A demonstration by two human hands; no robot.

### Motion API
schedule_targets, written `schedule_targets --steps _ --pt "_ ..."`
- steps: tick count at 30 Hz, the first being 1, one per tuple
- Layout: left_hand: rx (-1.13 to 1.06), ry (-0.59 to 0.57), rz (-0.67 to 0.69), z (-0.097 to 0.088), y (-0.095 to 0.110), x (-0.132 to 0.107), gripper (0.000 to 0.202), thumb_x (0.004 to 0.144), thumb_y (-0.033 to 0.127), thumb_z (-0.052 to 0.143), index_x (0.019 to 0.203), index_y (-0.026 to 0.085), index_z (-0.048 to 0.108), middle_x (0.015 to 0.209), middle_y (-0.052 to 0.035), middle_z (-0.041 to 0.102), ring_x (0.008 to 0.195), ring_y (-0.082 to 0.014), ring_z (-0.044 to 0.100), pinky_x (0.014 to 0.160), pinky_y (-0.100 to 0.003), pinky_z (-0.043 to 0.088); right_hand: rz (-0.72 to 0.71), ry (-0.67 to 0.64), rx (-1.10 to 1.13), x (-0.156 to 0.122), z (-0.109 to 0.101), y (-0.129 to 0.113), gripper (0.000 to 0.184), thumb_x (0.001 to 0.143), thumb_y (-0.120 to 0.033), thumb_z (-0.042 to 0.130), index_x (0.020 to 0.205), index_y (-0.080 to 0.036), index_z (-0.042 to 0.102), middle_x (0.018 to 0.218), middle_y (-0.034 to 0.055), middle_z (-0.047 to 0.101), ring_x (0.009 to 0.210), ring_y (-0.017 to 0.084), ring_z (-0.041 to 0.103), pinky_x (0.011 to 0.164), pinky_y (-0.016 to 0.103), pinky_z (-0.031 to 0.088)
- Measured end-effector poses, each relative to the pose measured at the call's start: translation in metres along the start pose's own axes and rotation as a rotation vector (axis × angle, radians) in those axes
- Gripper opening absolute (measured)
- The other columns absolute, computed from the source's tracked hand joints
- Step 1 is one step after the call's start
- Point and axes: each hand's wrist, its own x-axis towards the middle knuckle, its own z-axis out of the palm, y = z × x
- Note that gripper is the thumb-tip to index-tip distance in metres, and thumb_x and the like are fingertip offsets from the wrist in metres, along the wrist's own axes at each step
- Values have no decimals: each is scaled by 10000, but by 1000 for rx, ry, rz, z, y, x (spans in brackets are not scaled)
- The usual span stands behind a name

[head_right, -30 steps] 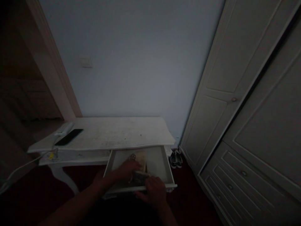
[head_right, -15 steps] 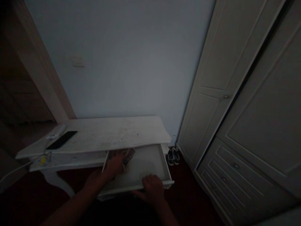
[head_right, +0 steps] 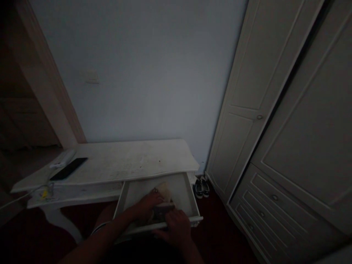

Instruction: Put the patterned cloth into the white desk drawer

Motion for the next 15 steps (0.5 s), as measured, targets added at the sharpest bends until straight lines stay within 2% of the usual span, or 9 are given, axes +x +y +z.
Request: schedule_targets --steps 2,4,6,8,10,12,15 --pt "47 31 -143 -8 -13 -8 675 742 204 735 1396 323 621 1487 -70 602 1337 -316 550 1106 -442 460 1 5 -15 -1 1 0 647 884 -858 518 748 -231 601 700 18 664 676 196 595 686 353 318" --pt "109 85 -314 -17 -23 -20 693 803 149 650 1470 316 560 1555 -115 528 1384 -374 502 1099 -543 448 4 -7 -35 -1 0 -1 652 877 -863 525 734 -231 594 682 16 651 665 192 583 686 352 313" --pt "170 136 -457 -25 -29 -32 645 863 139 576 1493 273 540 1574 -181 480 1435 -436 427 1115 -649 388 9 -19 -55 0 -1 -2 659 863 -871 537 718 -230 586 669 16 644 661 189 577 687 349 308" --pt "211 146 -538 -30 -30 -41 599 888 162 566 1484 217 549 1565 -233 461 1473 -470 360 1139 -689 334 9 -28 -62 2 -2 -3 665 851 -877 548 718 -227 587 672 16 648 664 186 577 691 344 306" --pt "216 104 -561 -30 -27 -45 617 875 176 592 1490 173 537 1569 -262 443 1470 -480 368 1130 -671 362 12 -34 -63 3 -4 -3 671 851 -881 542 719 -225 584 671 15 646 658 181 570 688 340 299" --pt "190 24 -531 -28 -23 -46 707 828 174 633 1522 177 500 1593 -254 427 1426 -465 448 1099 -632 421 10 -39 -67 5 -5 -4 674 860 -881 527 714 -225 578 668 15 641 645 176 558 673 340 287" --pt "121 -100 -369 -27 -16 -48 846 725 189 709 1533 311 489 1621 -116 454 1399 -362 520 1145 -507 424 -5 -39 -72 5 -5 -3 671 867 -873 526 703 -224 571 663 18 637 642 175 555 664 343 278"
